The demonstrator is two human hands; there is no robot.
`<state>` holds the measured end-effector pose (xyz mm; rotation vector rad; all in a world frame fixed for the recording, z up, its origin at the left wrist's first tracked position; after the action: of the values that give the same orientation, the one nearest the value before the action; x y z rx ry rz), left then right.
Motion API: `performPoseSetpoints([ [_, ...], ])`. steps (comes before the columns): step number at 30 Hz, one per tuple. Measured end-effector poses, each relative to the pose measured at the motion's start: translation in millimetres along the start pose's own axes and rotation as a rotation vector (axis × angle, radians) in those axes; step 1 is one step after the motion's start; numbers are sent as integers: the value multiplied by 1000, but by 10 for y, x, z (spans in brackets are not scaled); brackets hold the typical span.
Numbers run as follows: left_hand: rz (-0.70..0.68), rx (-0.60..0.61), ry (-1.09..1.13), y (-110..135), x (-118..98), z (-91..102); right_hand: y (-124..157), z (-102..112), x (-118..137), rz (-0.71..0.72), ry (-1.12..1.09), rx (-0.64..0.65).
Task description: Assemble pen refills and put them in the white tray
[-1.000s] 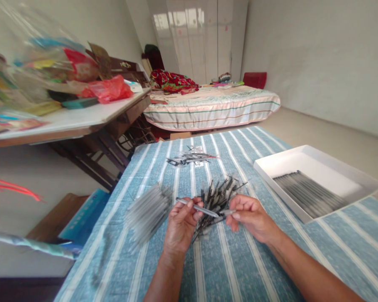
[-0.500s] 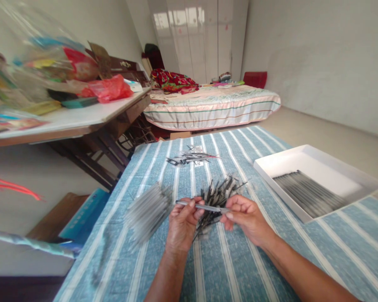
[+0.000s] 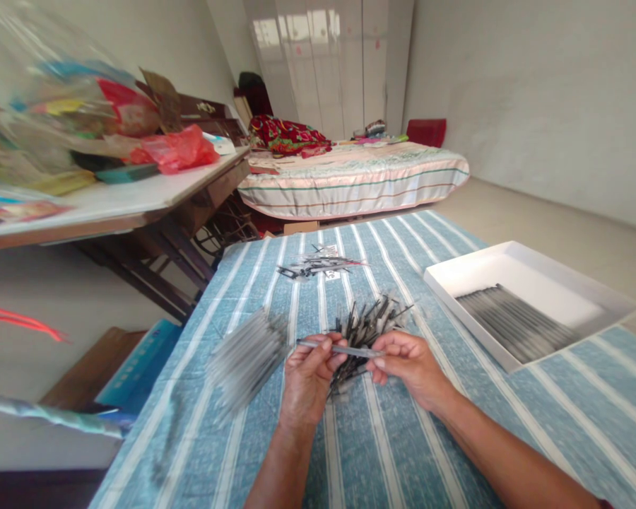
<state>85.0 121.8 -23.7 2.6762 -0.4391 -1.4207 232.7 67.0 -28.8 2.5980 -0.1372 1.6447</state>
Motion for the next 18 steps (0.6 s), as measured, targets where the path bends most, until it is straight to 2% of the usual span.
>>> performPoseSetpoints([
  [4, 28, 4, -65, -3, 19, 25, -8, 28, 8, 16, -1, -31],
  [9, 27, -49, -116, -5, 17, 70, -7, 60, -30, 30, 31, -92],
  [18, 9, -68, -144, 17, 47, 56, -2, 84, -37, 88, 84, -145],
])
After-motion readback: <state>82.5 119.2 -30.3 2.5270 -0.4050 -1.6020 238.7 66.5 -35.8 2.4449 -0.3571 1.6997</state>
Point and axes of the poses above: each hand's wrist, its own y-axis away from the middle knuckle, its own z-axis out of the back of the hand, x = y × z, the point moved 7 cm from there along -y, towards the middle knuckle, and after that the axes turned 2 degrees about -x, right-handed, at the moved point
